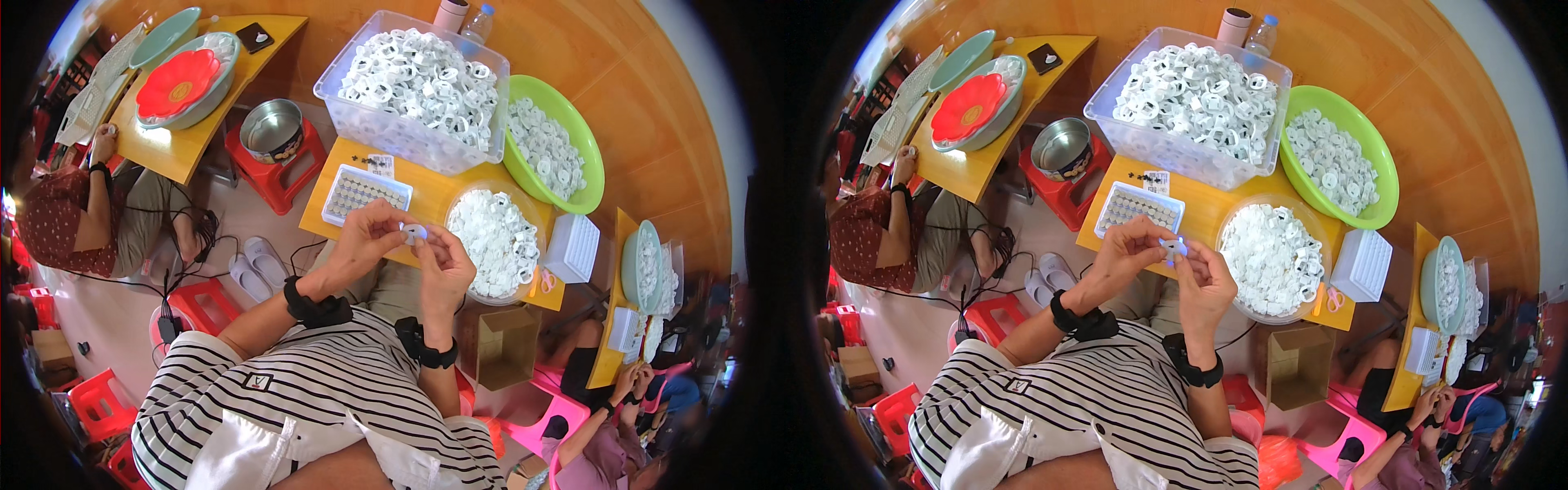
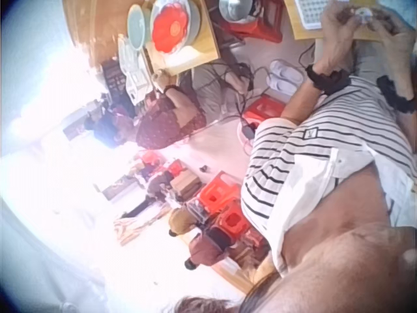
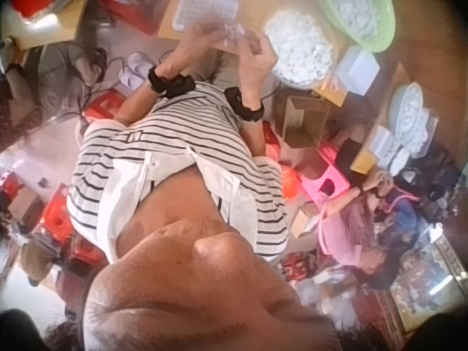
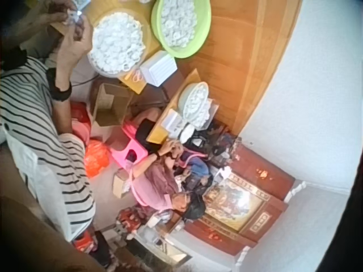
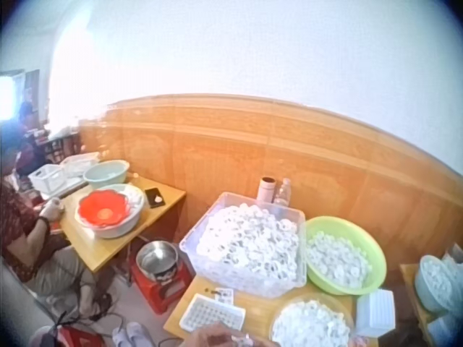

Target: Assembling small white plastic components and placing them into an organized tray.

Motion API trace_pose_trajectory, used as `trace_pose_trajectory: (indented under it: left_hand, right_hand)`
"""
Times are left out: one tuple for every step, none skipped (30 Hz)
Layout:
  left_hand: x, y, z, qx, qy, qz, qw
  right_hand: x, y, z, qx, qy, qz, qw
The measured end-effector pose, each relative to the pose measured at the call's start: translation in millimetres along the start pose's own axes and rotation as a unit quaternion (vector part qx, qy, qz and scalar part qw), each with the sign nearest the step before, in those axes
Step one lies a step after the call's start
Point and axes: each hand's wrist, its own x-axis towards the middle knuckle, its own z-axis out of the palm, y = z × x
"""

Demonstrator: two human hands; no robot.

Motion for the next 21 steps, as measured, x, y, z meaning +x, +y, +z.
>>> trace_pose_trajectory:
  left_hand:
    - [2, 0, -2, -0.046, -0.006, -0.019, 0.999]
    - [3, 3, -4, -0.046, -0.001, -0.017, 0.999]
    - [5, 7, -1, -0.018, -0.014, -0.026, 0.999]
    - [6, 11, 2, 0.010, -0.028, -0.034, 0.999]
    - [6, 13, 4, 0.005, -0.035, -0.025, 0.999]
    - [7, 14, 7, 0.016, -0.031, -0.021, 0.999]
    - [8, 14, 7, 0.028, -0.023, -0.016, 0.999]
    - [10, 12, 5, 0.024, -0.032, -0.002, 0.999]
    - [10, 5, 1, -0.010, 0.001, -0.010, 1.000]
    - [10, 0, 1, -0.048, 0.030, -0.019, 0.998]
    - [12, -3, 1, -0.055, 0.017, -0.006, 0.998]
    - [12, -8, -2, -0.028, 0.027, -0.001, 0.999]
    - [12, -9, -1, -0.003, 0.037, 0.004, 0.999]
    - [14, -7, 1, -0.008, 0.028, 0.015, 0.999]
    - [13, -1, 2, 0.018, 0.029, 0.018, 0.999]
    - [12, 3, 3, 0.044, 0.032, 0.021, 0.998]
    - [13, 6, 4, 0.065, 0.032, 0.029, 0.997]
    - [13, 7, 5, 0.062, 0.031, 0.037, 0.997]
    - [13, 6, 4, 0.056, 0.027, 0.039, 0.997]
    - [13, 5, 4, 0.049, 0.024, 0.039, 0.998]
    - [13, 4, 2, 0.048, 0.019, 0.044, 0.998]
  right_hand:
    - [2, 1, -1, 0.057, -0.018, 0.025, 0.998]
    - [3, 1, 0, 0.058, -0.023, 0.025, 0.998]
    - [3, -1, -3, 0.044, -0.015, 0.024, 0.999]
    - [2, -4, -6, 0.029, -0.006, 0.023, 0.999]
    - [0, -6, -9, 0.025, -0.001, 0.013, 1.000]
    - [1, -4, -13, -0.015, 0.004, 0.001, 1.000]
    - [3, -1, -11, -0.054, 0.006, -0.009, 0.998]
    - [4, 2, -7, -0.070, 0.012, -0.020, 0.997]
    - [4, 4, -1, -0.080, 0.003, -0.030, 0.996]
    - [3, 4, 0, -0.092, -0.002, -0.040, 0.995]
    - [5, 4, 1, -0.111, -0.003, -0.057, 0.992]
    - [6, 6, 1, -0.127, -0.008, -0.069, 0.989]
    - [6, 4, -1, -0.133, -0.015, -0.073, 0.988]
    - [7, 1, -2, -0.138, -0.007, -0.085, 0.987]
    - [6, -2, -2, -0.134, -0.014, -0.069, 0.988]
    - [5, -4, -2, -0.130, -0.023, -0.053, 0.990]
    - [5, -6, -2, -0.134, -0.023, -0.045, 0.990]
    - [6, -6, -3, -0.135, -0.021, -0.054, 0.989]
    - [6, -5, -3, -0.130, -0.031, -0.034, 0.990]
    - [7, -4, -4, -0.125, -0.041, -0.014, 0.991]
    - [7, -6, -4, -0.136, -0.055, -0.009, 0.989]
